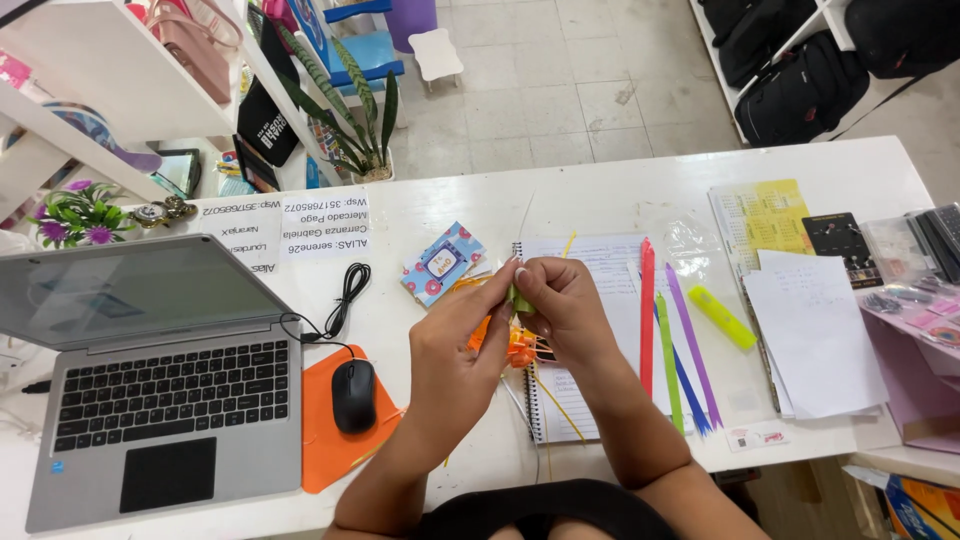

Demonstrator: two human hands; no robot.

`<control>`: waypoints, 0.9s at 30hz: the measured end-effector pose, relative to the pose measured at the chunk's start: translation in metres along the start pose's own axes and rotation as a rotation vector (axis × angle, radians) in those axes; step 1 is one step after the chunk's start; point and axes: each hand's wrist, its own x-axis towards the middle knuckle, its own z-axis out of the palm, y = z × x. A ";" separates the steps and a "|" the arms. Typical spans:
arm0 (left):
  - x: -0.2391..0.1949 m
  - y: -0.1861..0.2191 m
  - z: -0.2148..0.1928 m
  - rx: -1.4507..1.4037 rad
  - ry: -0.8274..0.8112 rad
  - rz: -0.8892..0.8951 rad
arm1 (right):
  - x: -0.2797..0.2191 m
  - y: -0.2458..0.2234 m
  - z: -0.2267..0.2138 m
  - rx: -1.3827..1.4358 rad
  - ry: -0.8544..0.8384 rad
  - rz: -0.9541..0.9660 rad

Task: Typing on a laptop and then assembling a decorative bow from plastic strips

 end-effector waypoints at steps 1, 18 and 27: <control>0.002 -0.002 0.001 0.004 0.005 -0.002 | 0.001 0.000 0.001 0.001 -0.006 0.004; 0.005 -0.034 0.012 -0.582 0.087 -0.386 | -0.013 -0.048 0.009 -0.031 -0.134 0.010; 0.005 -0.025 0.010 -0.390 0.104 -0.315 | -0.013 -0.048 0.010 -0.121 -0.114 -0.049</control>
